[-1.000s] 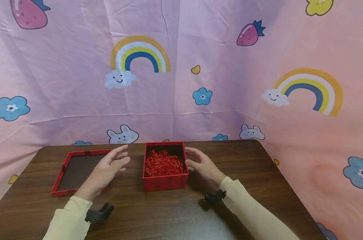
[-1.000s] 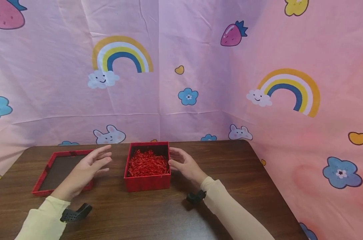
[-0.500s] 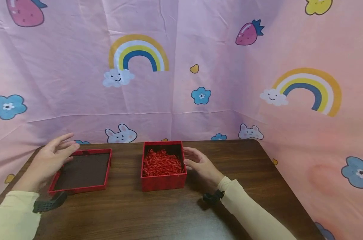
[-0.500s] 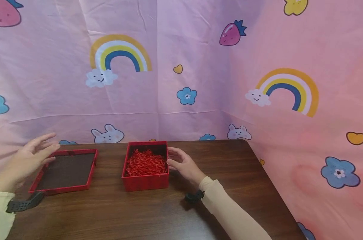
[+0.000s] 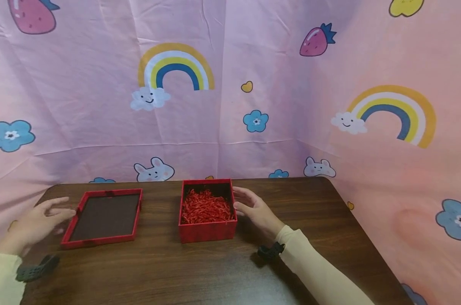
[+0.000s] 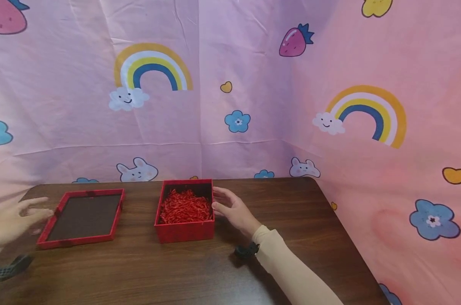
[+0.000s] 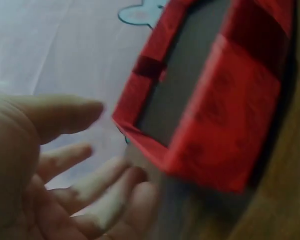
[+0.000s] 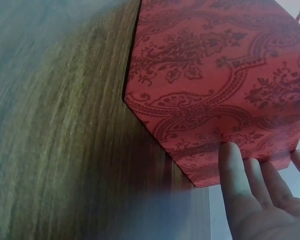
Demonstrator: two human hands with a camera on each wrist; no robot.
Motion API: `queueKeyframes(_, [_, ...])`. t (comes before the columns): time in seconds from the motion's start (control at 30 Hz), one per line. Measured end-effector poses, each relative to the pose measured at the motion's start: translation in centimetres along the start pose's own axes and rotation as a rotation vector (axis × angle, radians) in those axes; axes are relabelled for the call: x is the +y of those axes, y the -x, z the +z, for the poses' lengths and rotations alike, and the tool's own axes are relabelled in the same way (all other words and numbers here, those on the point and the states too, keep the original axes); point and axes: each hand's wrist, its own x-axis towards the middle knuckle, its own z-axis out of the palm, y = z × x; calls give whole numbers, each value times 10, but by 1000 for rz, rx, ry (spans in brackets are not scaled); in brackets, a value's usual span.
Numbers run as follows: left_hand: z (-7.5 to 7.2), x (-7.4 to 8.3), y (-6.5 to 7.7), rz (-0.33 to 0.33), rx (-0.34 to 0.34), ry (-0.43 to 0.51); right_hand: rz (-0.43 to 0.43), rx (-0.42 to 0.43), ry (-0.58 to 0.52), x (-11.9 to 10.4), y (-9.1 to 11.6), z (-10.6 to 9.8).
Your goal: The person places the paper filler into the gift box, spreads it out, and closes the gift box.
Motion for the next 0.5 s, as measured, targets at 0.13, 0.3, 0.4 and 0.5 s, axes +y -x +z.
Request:
queueKeyframes(0.13, [2, -7, 0, -53, -111, 42, -2, 0, 8, -1, 0, 1])
queueKeyframes(0.3, [5, -7, 0, -107, -154, 92, 5, 4, 1, 0, 0, 1])
queueKeyframes(0.4, [7, -6, -1, -132, -174, 129, 6, 5, 8, 1, 0, 1])
queueKeyframes(0.5, [9, -6, -2, -140, -178, 158, 2, 6, 16, 2, 0, 0])
